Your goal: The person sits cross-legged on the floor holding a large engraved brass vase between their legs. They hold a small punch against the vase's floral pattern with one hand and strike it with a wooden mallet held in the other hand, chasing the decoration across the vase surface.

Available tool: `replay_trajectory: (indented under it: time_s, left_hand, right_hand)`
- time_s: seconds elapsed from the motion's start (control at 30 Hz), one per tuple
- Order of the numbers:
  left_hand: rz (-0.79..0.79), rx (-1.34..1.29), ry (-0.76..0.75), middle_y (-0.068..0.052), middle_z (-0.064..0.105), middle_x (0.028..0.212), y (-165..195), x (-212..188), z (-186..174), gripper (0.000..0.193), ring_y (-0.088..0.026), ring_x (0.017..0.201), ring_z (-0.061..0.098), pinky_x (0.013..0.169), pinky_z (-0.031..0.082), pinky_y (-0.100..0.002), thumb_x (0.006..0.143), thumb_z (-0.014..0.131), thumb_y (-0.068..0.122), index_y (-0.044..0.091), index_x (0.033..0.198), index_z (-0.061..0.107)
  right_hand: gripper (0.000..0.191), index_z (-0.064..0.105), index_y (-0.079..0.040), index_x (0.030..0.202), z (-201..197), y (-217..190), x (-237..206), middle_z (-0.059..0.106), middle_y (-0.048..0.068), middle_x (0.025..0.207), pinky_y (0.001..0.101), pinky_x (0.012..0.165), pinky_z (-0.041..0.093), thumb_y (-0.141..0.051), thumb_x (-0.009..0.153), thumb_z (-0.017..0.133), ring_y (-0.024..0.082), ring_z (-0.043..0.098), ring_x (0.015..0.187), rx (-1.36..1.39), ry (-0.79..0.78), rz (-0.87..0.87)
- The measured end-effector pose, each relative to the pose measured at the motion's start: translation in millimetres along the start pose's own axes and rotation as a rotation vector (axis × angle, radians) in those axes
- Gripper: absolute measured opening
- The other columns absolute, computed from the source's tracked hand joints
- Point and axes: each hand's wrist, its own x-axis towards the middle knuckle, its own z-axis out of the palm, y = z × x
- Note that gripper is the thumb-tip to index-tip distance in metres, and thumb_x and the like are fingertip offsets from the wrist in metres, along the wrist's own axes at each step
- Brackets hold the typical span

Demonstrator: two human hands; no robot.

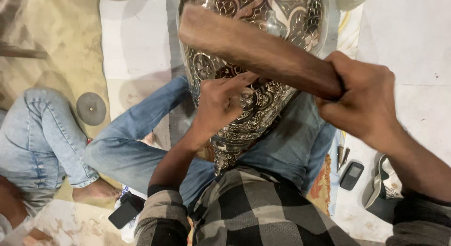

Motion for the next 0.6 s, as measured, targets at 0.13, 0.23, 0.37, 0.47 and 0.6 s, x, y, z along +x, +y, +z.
replay_trajectory:
  time_s: [0.13, 0.23, 0.37, 0.47, 0.6]
  left_hand:
    - [-0.127, 0.01, -0.09, -0.009, 0.082, 0.104, 10, -5, -9, 0.036, -0.018, 0.072, 0.077, 0.056, 0.058, -0.03, 0.076, 0.056, -0.006, 0.002, 0.106, 0.075]
    - [0.002, -0.086, -0.021, -0.012, 0.079, 0.115, 16, -1, -15, 0.044, -0.02, 0.084, 0.079, 0.064, 0.062, -0.03, 0.075, 0.053, -0.008, 0.002, 0.114, 0.072]
    - [0.075, -0.133, 0.034, -0.016, 0.077, 0.115, 20, 3, -17, 0.057, -0.021, 0.087, 0.081, 0.057, 0.059, -0.03, 0.072, 0.053, -0.008, -0.001, 0.125, 0.07]
    - [0.052, -0.046, 0.055, -0.008, 0.079, 0.101, 19, 5, -16, 0.055, -0.016, 0.074, 0.077, 0.062, 0.061, -0.032, 0.072, 0.056, -0.006, 0.003, 0.124, 0.072]
    - [0.069, -0.072, 0.03, -0.013, 0.079, 0.108, 20, 5, -17, 0.057, -0.017, 0.077, 0.08, 0.048, 0.054, -0.029, 0.072, 0.052, -0.012, 0.002, 0.123, 0.074]
  right_hand:
    - [0.017, 0.061, -0.001, 0.094, 2, -3, 3, 0.061, 0.008, 0.07, 0.0383, 0.069, 0.053, -0.004, 0.084, 0.074, 0.015, 0.061, 0.065, 0.254, 0.047, -0.04]
    - [0.025, 0.062, 0.002, 0.088, 1, 6, 2, 0.057, 0.012, 0.06, 0.0392, 0.051, 0.044, -0.004, 0.072, 0.081, 0.021, 0.055, 0.054, -0.083, -0.032, 0.036]
    - [0.019, 0.061, 0.001, 0.094, -2, 14, -4, 0.058, 0.009, 0.062, 0.0329, 0.049, 0.045, -0.001, 0.079, 0.072, 0.015, 0.058, 0.053, 0.221, -0.064, 0.083]
    - [0.027, 0.064, -0.001, 0.097, -1, 10, -6, 0.065, 0.01, 0.07, 0.0337, 0.055, 0.048, -0.002, 0.072, 0.073, 0.017, 0.063, 0.06, 0.0, -0.011, -0.018]
    - [0.018, 0.062, -0.004, 0.103, 3, 1, -3, 0.066, 0.007, 0.08, 0.0315, 0.067, 0.054, -0.012, 0.093, 0.074, 0.017, 0.065, 0.07, 0.504, 0.195, 0.086]
